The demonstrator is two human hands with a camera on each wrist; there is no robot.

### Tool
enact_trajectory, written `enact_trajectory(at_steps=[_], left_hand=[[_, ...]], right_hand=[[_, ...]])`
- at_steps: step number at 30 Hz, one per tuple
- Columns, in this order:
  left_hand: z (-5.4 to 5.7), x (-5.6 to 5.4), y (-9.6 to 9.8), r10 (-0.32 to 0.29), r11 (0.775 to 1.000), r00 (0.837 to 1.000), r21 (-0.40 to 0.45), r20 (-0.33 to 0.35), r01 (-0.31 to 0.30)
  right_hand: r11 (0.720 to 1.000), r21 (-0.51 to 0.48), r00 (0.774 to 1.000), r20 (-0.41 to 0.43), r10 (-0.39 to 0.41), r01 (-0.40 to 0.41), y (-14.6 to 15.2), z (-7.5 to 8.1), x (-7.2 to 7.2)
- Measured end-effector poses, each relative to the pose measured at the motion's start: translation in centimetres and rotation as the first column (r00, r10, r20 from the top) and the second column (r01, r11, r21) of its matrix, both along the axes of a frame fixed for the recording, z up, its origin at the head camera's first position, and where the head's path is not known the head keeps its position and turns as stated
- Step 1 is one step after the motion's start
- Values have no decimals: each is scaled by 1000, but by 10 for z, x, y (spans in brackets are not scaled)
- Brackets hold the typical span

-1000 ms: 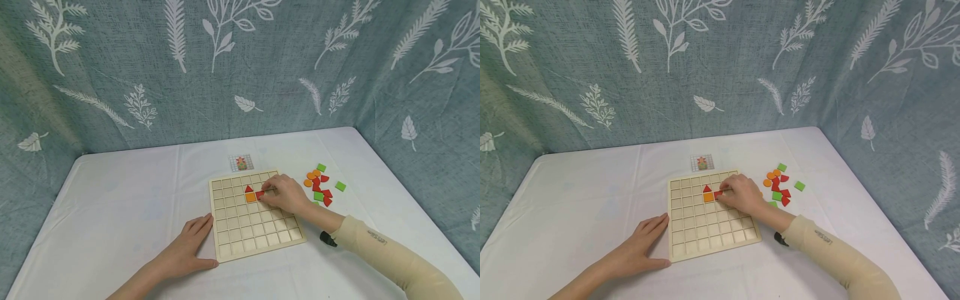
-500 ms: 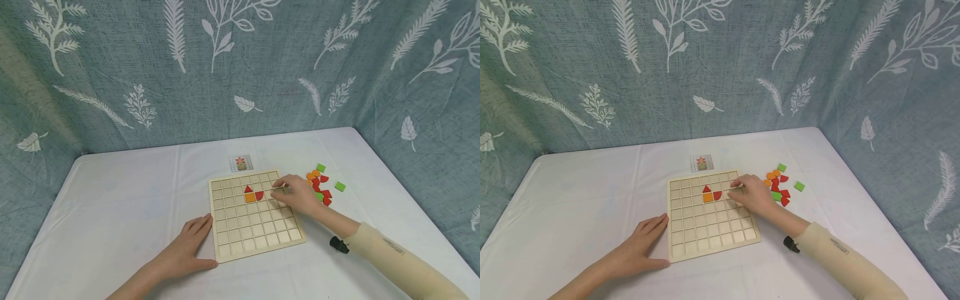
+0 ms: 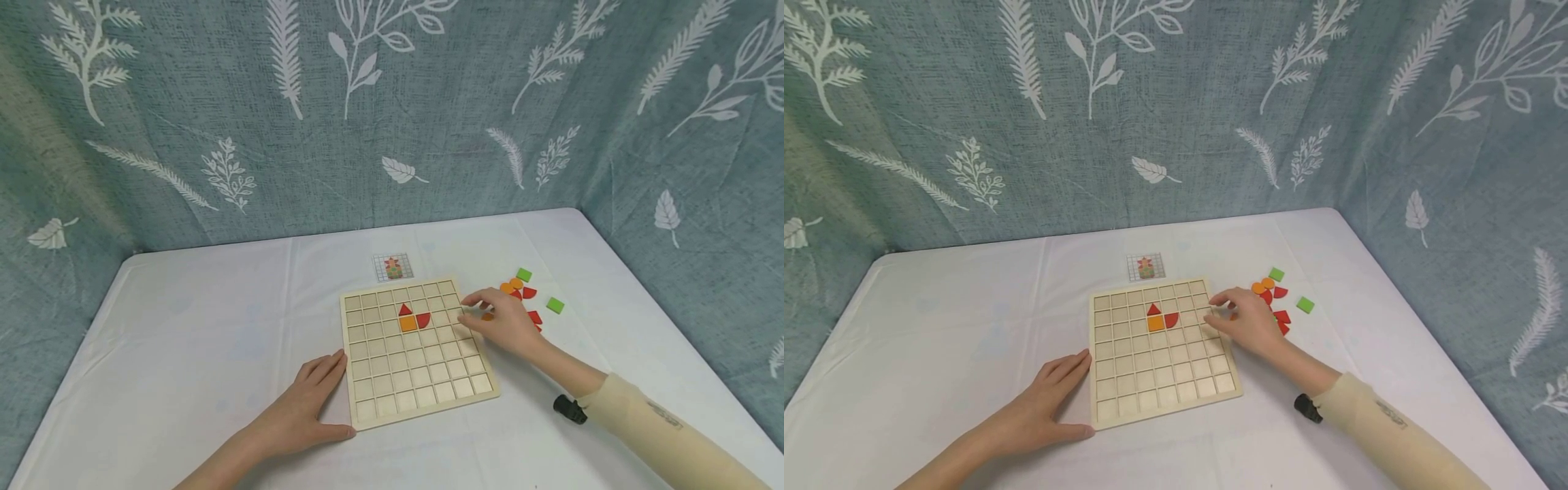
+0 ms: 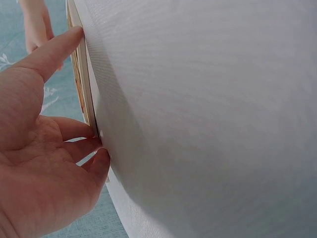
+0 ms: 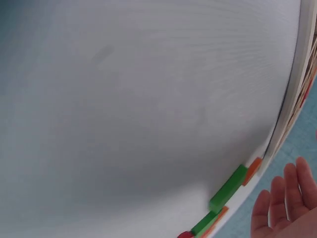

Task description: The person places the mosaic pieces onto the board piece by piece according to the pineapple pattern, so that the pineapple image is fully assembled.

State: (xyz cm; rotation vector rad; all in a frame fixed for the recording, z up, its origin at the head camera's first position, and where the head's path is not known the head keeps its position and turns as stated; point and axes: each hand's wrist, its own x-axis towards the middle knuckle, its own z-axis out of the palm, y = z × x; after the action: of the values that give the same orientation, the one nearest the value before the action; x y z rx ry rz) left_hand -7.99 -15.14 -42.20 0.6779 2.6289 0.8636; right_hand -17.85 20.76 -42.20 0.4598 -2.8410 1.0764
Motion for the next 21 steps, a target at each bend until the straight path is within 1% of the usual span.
enact_trajectory(at_steps=[8, 15, 21], left_hand=[[-1, 0, 2, -3, 1000, 1000, -14, 0, 3], [-1, -1, 2, -4, 1000, 1000, -10, 4, 4], [-1, 0, 3, 9, 1000, 1000, -10, 21, -9]], right_hand=[[1000, 15, 1000, -26, -12, 12, 13, -1, 3], [999, -13, 999, 18, -41, 41, 28, 0, 3], [998, -23, 998, 40, -54, 55, 44, 2, -1]])
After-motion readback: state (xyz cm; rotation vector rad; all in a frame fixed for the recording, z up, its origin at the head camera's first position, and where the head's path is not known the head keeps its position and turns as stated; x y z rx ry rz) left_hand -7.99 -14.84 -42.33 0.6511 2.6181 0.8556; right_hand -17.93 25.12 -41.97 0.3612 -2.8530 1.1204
